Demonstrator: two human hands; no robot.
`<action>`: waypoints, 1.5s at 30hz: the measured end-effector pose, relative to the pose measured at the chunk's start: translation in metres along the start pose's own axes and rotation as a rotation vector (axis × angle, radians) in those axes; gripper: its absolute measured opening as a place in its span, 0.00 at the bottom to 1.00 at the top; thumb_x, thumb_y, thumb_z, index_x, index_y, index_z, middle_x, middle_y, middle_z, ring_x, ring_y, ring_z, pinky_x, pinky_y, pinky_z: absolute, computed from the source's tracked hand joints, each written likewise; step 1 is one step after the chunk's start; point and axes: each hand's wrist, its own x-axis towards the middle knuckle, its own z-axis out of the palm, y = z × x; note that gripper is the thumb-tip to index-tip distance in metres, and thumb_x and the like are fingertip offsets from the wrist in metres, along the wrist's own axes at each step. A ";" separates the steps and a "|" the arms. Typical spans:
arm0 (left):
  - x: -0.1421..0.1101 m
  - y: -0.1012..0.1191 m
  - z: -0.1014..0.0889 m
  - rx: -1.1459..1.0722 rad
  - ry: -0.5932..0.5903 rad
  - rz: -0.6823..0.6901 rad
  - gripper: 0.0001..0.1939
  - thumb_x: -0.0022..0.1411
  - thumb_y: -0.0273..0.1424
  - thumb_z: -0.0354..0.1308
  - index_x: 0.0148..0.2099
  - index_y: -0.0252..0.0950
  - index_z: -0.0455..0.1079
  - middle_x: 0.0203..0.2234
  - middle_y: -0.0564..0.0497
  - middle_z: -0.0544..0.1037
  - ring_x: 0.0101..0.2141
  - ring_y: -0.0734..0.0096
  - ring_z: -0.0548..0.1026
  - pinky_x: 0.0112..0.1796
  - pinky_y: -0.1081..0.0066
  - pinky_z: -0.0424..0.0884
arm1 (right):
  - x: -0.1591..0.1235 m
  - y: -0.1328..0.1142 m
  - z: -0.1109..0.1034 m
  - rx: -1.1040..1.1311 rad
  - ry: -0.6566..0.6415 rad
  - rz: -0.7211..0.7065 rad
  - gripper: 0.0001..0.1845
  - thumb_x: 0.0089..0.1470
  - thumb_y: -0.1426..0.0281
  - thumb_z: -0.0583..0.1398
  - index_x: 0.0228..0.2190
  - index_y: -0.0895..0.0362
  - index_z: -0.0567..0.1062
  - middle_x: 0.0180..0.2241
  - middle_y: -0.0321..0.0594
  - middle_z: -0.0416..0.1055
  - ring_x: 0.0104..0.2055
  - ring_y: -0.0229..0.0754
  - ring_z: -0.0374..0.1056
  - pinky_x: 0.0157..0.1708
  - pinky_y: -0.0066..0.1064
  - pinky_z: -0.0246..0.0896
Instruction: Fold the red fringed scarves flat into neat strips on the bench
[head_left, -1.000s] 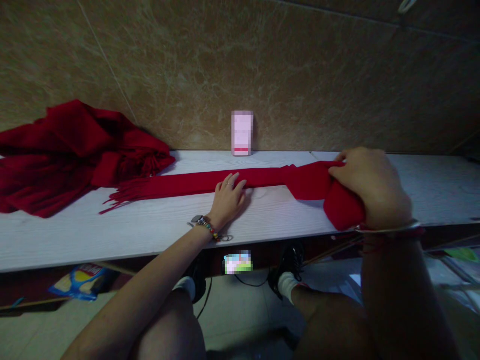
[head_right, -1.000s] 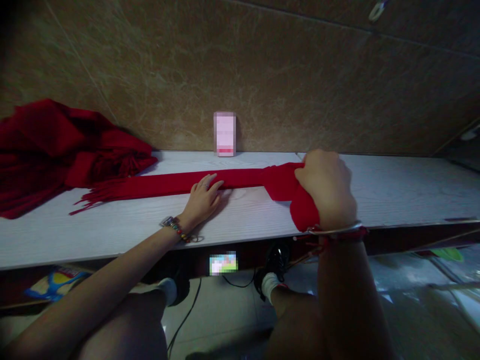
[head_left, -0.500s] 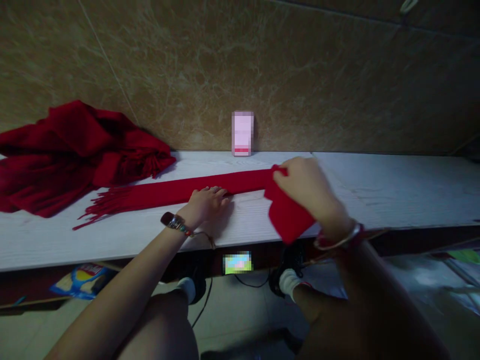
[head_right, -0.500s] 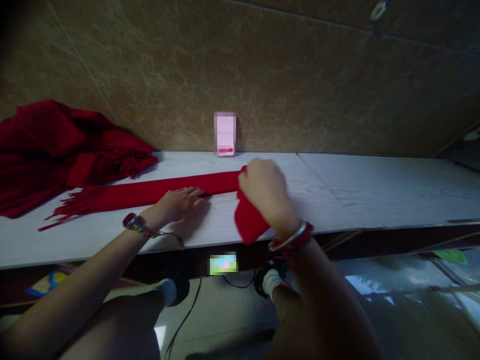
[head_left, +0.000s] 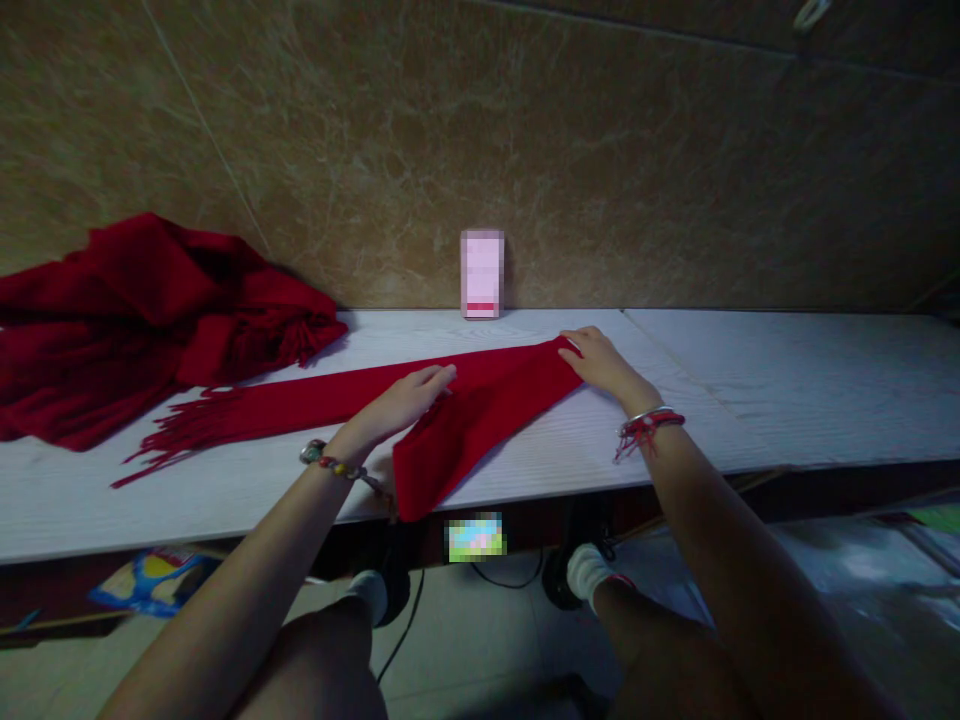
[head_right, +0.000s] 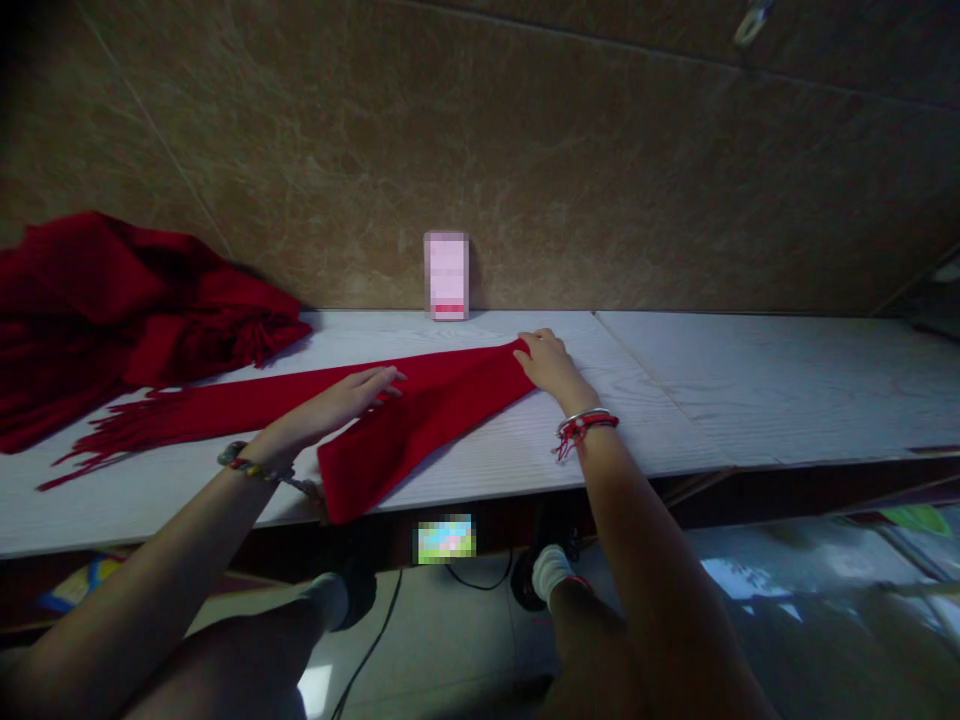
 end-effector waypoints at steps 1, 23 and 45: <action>-0.001 -0.001 -0.001 -0.014 -0.050 -0.006 0.23 0.63 0.40 0.41 0.51 0.33 0.66 0.45 0.45 0.76 0.42 0.65 0.75 0.42 0.69 0.70 | 0.005 0.009 0.006 0.006 -0.003 -0.020 0.23 0.57 0.71 0.50 0.53 0.62 0.68 0.54 0.56 0.63 0.57 0.50 0.58 0.54 0.41 0.55; 0.024 0.005 0.040 0.494 -0.068 0.158 0.36 0.60 0.53 0.46 0.65 0.41 0.51 0.64 0.41 0.49 0.63 0.41 0.44 0.55 0.40 0.48 | 0.058 0.032 -0.032 -0.165 -0.292 -0.337 0.21 0.55 0.63 0.50 0.15 0.56 0.68 0.19 0.37 0.67 0.25 0.37 0.61 0.30 0.29 0.48; -0.002 -0.016 0.010 0.530 -0.268 0.059 0.35 0.63 0.46 0.44 0.68 0.44 0.38 0.65 0.44 0.48 0.63 0.42 0.39 0.54 0.34 0.38 | 0.043 0.049 0.021 0.050 -0.102 -0.240 0.20 0.53 0.61 0.48 0.17 0.55 0.68 0.21 0.39 0.70 0.27 0.40 0.65 0.30 0.30 0.51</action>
